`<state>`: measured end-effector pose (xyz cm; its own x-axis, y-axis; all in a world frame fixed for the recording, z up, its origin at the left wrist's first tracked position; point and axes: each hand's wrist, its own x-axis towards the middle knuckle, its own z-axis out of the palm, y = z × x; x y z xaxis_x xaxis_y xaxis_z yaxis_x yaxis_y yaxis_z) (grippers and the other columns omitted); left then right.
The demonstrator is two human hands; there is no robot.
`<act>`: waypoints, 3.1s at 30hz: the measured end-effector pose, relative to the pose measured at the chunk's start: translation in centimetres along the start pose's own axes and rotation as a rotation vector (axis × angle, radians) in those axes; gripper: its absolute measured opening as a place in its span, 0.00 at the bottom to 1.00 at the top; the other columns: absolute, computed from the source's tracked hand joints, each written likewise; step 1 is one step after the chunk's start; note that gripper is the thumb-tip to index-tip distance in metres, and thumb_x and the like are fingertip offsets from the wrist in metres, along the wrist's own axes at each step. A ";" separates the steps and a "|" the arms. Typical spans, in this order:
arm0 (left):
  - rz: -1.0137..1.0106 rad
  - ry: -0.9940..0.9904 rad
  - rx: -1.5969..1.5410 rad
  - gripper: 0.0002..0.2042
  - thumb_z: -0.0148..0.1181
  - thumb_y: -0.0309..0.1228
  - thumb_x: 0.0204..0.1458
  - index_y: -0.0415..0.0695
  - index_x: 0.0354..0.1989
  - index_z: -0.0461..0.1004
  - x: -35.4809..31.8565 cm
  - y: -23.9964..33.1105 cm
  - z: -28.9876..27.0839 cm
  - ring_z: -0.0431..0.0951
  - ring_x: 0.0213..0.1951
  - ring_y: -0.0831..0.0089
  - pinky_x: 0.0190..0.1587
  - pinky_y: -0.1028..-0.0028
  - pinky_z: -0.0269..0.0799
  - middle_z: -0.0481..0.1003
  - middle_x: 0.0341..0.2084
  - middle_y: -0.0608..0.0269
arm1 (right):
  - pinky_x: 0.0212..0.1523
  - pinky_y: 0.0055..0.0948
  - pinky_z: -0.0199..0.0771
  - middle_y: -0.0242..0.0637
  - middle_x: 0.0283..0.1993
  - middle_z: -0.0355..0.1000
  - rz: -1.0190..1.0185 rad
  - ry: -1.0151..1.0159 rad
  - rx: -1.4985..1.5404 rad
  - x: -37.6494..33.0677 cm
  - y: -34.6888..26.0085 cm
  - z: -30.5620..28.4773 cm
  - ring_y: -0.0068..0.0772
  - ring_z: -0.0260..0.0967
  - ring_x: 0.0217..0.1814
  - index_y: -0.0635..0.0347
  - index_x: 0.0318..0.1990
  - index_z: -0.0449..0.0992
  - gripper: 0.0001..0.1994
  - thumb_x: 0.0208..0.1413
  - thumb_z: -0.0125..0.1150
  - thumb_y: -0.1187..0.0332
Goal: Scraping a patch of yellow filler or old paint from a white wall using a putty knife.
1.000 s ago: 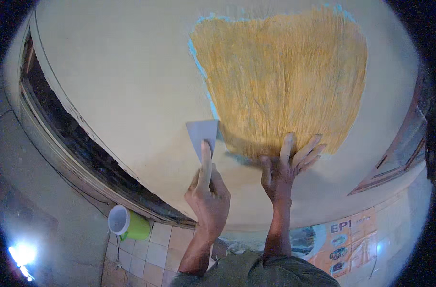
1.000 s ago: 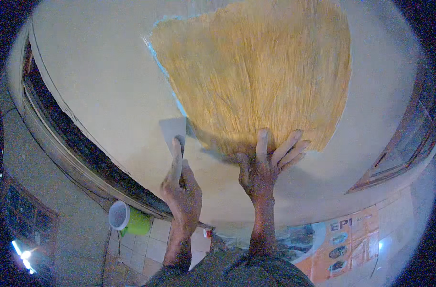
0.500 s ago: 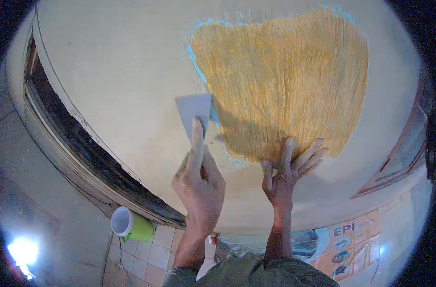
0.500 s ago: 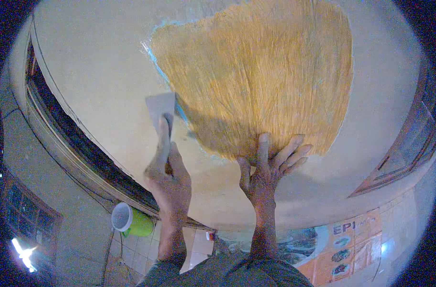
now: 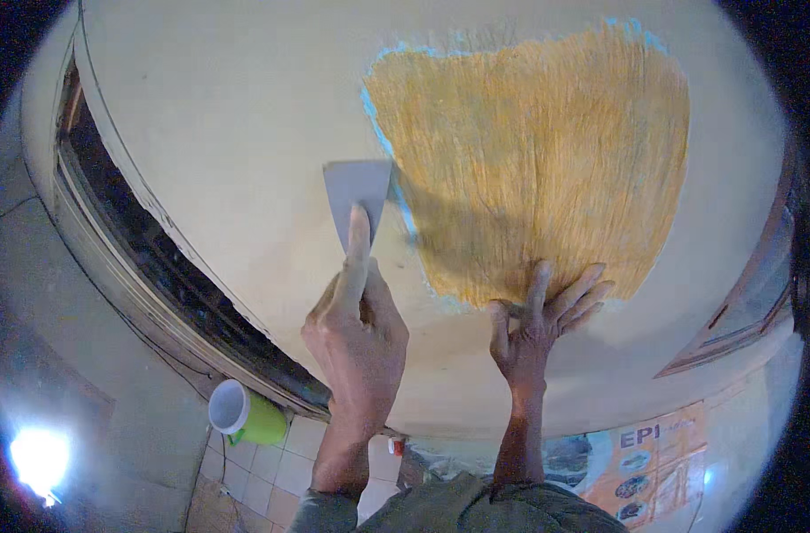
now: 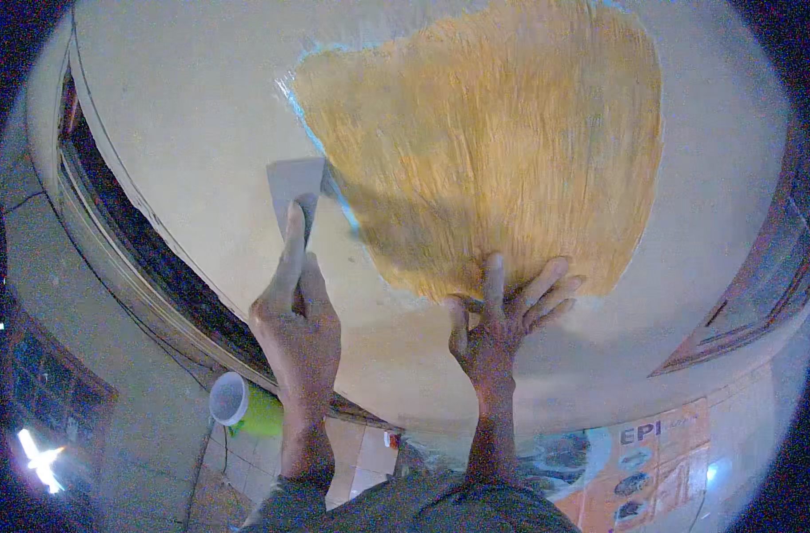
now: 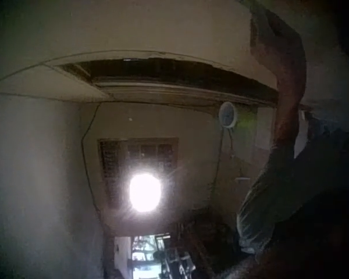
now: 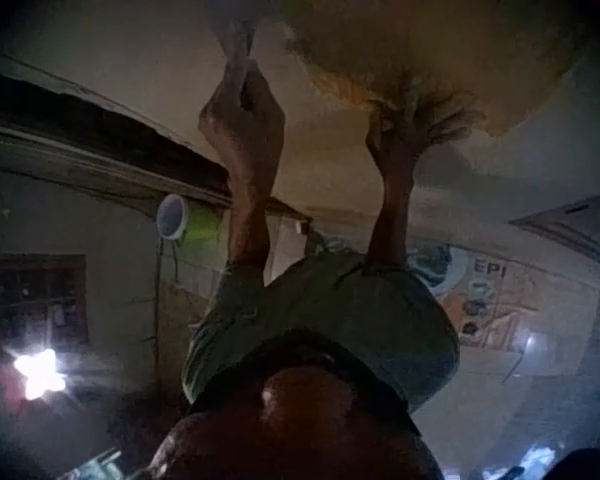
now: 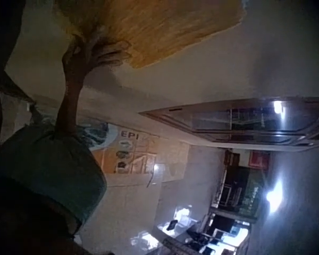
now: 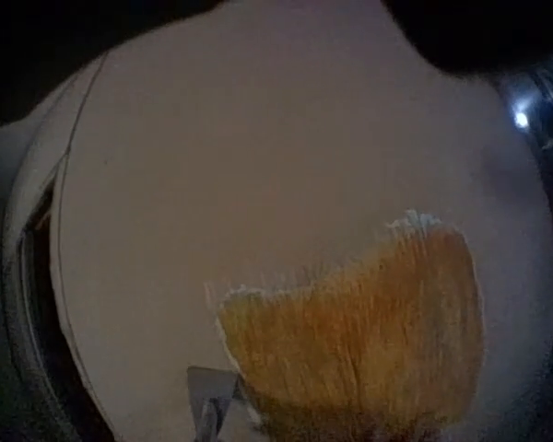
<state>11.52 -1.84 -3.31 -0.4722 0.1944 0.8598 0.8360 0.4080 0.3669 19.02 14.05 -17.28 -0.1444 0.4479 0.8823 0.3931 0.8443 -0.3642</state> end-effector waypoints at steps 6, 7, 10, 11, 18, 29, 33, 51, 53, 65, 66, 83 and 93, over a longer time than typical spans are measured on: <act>0.038 0.037 -0.003 0.28 0.53 0.16 0.55 0.45 0.66 0.68 2.5 1.2 -0.5 0.66 0.16 0.70 0.23 0.69 0.64 0.69 0.16 0.53 | 0.71 0.71 0.14 0.67 0.78 0.22 0.030 -0.031 0.001 -0.1 0.0 -0.1 0.77 0.14 0.78 0.47 0.74 0.54 0.36 0.63 0.51 0.42; 0.061 0.028 0.000 0.28 0.53 0.16 0.55 0.45 0.67 0.68 2.1 1.1 -0.4 0.66 0.16 0.71 0.22 0.70 0.64 0.69 0.16 0.53 | 0.71 0.71 0.14 0.67 0.78 0.22 0.023 -0.027 0.020 -0.1 0.1 -0.2 0.77 0.14 0.78 0.47 0.74 0.54 0.37 0.62 0.51 0.42; 0.084 0.051 -0.018 0.28 0.53 0.16 0.55 0.47 0.67 0.68 0.6 0.0 0.8 0.67 0.16 0.71 0.22 0.69 0.64 0.69 0.16 0.53 | 0.71 0.71 0.13 0.67 0.78 0.22 0.016 -0.030 -0.016 -0.3 0.4 -0.2 0.77 0.13 0.78 0.50 0.74 0.54 0.38 0.61 0.52 0.42; 0.086 0.049 -0.025 0.28 0.53 0.16 0.55 0.47 0.67 0.68 1.5 0.2 0.9 0.67 0.16 0.71 0.22 0.69 0.64 0.69 0.16 0.53 | 0.71 0.71 0.13 0.67 0.78 0.22 0.017 -0.028 -0.024 -0.1 0.3 -0.4 0.77 0.13 0.78 0.50 0.74 0.54 0.38 0.61 0.52 0.42; 0.130 0.130 0.124 0.28 0.54 0.18 0.55 0.48 0.66 0.69 5.4 0.4 -0.5 0.64 0.14 0.70 0.21 0.67 0.62 0.67 0.14 0.56 | 0.68 0.78 0.17 0.68 0.78 0.23 0.046 -0.048 0.082 0.5 -1.3 0.5 0.83 0.14 0.77 0.43 0.74 0.53 0.38 0.60 0.55 0.41; 0.208 0.155 0.131 0.28 0.55 0.18 0.54 0.50 0.65 0.71 6.5 2.2 -0.6 0.68 0.14 0.65 0.21 0.64 0.63 0.68 0.14 0.55 | 0.69 0.76 0.14 0.69 0.77 0.23 0.068 -0.051 0.051 -0.2 0.0 0.0 0.82 0.12 0.77 0.46 0.74 0.56 0.38 0.60 0.54 0.40; 0.122 0.079 0.099 0.27 0.55 0.20 0.54 0.51 0.65 0.71 3.2 1.3 -0.5 0.69 0.14 0.63 0.21 0.63 0.64 0.69 0.13 0.55 | 0.69 0.74 0.13 0.68 0.78 0.22 0.047 -0.054 0.013 -0.3 0.1 0.1 0.78 0.11 0.77 0.50 0.74 0.54 0.39 0.61 0.51 0.40; 0.173 0.069 0.189 0.26 0.54 0.19 0.55 0.48 0.65 0.71 6.0 2.5 -1.2 0.69 0.14 0.63 0.21 0.63 0.63 0.69 0.14 0.54 | 0.69 0.75 0.13 0.69 0.77 0.21 0.034 -0.048 -0.001 -0.1 0.2 -0.2 0.79 0.12 0.77 0.51 0.74 0.54 0.39 0.60 0.54 0.41; 0.185 0.055 0.195 0.26 0.54 0.19 0.55 0.48 0.65 0.71 5.8 2.4 -1.4 0.69 0.14 0.63 0.21 0.63 0.63 0.69 0.14 0.54 | 0.70 0.72 0.12 0.67 0.78 0.20 0.024 -0.048 -0.028 -0.1 0.2 -0.2 0.76 0.11 0.78 0.55 0.74 0.54 0.40 0.60 0.54 0.42; 0.170 0.079 0.159 0.27 0.55 0.20 0.54 0.51 0.65 0.70 6.1 2.4 -1.1 0.73 0.16 0.59 0.22 0.61 0.66 0.71 0.15 0.53 | 0.71 0.70 0.11 0.67 0.78 0.19 0.018 -0.047 0.018 0.1 -0.1 -0.2 0.75 0.09 0.78 0.52 0.75 0.53 0.40 0.59 0.57 0.47; 0.151 0.069 0.159 0.27 0.56 0.21 0.54 0.51 0.65 0.70 5.4 2.2 -1.0 0.73 0.16 0.59 0.22 0.61 0.66 0.72 0.15 0.53 | 0.69 0.74 0.14 0.68 0.77 0.22 0.036 -0.033 0.028 0.1 0.0 -0.1 0.79 0.12 0.77 0.49 0.74 0.54 0.39 0.60 0.55 0.43; 0.083 -0.143 0.100 0.31 0.54 0.18 0.56 0.50 0.71 0.63 -4.2 -1.3 1.2 0.71 0.16 0.61 0.21 0.62 0.65 0.71 0.17 0.54 | 0.70 0.72 0.13 0.67 0.78 0.21 0.016 -0.023 -0.033 -0.1 0.3 -0.1 0.76 0.11 0.78 0.51 0.75 0.52 0.39 0.62 0.52 0.41; -0.026 -0.106 0.035 0.28 0.53 0.17 0.56 0.45 0.68 0.66 -1.9 -0.3 2.1 0.71 0.20 0.62 0.24 0.66 0.65 0.72 0.20 0.54 | 0.68 0.76 0.14 0.67 0.78 0.21 0.067 -0.037 0.030 -0.1 0.2 -0.3 0.78 0.12 0.77 0.47 0.72 0.58 0.36 0.61 0.52 0.39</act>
<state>11.53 -0.48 -5.79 -0.5218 0.2760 0.8072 0.8139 0.4447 0.3740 19.33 14.07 -17.32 -0.1520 0.5139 0.8443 0.3754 0.8202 -0.4316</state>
